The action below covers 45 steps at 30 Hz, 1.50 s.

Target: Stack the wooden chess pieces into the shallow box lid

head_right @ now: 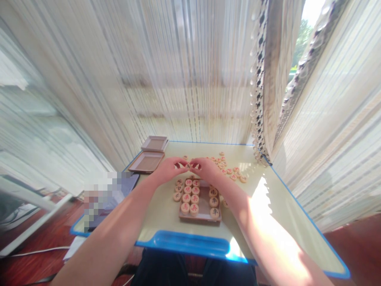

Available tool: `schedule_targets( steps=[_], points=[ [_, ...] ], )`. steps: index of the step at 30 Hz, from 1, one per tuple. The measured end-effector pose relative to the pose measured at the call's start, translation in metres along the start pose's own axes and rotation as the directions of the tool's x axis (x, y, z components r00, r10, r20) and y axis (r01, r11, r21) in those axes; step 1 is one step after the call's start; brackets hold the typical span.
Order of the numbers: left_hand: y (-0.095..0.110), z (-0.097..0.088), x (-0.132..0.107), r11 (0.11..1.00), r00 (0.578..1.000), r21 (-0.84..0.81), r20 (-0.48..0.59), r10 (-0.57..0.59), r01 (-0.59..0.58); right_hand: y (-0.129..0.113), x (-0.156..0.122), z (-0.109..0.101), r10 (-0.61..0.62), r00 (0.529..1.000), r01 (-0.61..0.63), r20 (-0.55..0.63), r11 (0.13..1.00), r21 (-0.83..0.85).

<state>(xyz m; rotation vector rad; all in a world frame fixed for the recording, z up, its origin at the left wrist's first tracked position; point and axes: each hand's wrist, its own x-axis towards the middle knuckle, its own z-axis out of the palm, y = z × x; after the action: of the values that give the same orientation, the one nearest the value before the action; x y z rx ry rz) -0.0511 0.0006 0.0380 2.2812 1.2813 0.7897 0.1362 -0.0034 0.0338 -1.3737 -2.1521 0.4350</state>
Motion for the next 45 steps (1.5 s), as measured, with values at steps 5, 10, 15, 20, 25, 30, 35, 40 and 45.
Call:
schedule_targets(
  steps=[5, 10, 15, 20, 25, 30, 35, 40, 45],
  points=[
    [0.002, -0.002, -0.001, 0.998, 1.0, -0.049, -0.008, 0.029, -0.029, 0.001, 0.0, -0.001, -0.032, 0.999, 0.032, -0.024, 0.999, 0.027],
    [0.007, -0.005, -0.002, 0.997, 1.0, -0.072, -0.026, 0.012, -0.014, 0.0, -0.001, -0.004, -0.035, 0.999, 0.038, -0.039, 0.997, 0.063],
    [0.008, -0.003, -0.002, 0.994, 0.997, -0.11, -0.082, 0.015, -0.024, -0.001, -0.004, -0.009, -0.076, 0.995, 0.084, -0.063, 0.988, 0.128],
    [0.017, 0.001, -0.005, 0.992, 0.989, -0.119, -0.143, 0.035, -0.053, -0.005, -0.007, -0.023, -0.076, 0.996, 0.08, -0.037, 0.989, 0.121],
    [0.032, 0.004, -0.01, 0.987, 0.988, -0.12, -0.125, 0.094, -0.109, -0.01, -0.02, -0.037, -0.086, 0.996, 0.089, -0.032, 0.992, 0.094],
    [0.044, 0.01, -0.015, 0.969, 0.981, -0.155, -0.059, 0.183, -0.19, -0.009, -0.049, -0.042, -0.089, 0.991, 0.1, -0.096, 0.989, 0.11],
    [0.056, 0.022, -0.017, 0.957, 0.978, -0.2, -0.041, 0.207, -0.211, -0.001, -0.079, -0.038, -0.053, 0.975, 0.097, -0.216, 0.976, 0.197],
    [0.066, 0.043, -0.024, 0.952, 0.952, -0.132, -0.171, 0.254, -0.277, 0.008, -0.101, -0.034, 0.021, 0.95, 0.073, -0.312, 0.955, 0.286],
    [0.07, 0.053, -0.034, 0.893, 0.857, 0.084, -0.253, 0.449, -0.443, 0.009, -0.115, -0.038, 0.03, 0.967, 0.038, -0.252, 0.965, 0.258]
  ],
)
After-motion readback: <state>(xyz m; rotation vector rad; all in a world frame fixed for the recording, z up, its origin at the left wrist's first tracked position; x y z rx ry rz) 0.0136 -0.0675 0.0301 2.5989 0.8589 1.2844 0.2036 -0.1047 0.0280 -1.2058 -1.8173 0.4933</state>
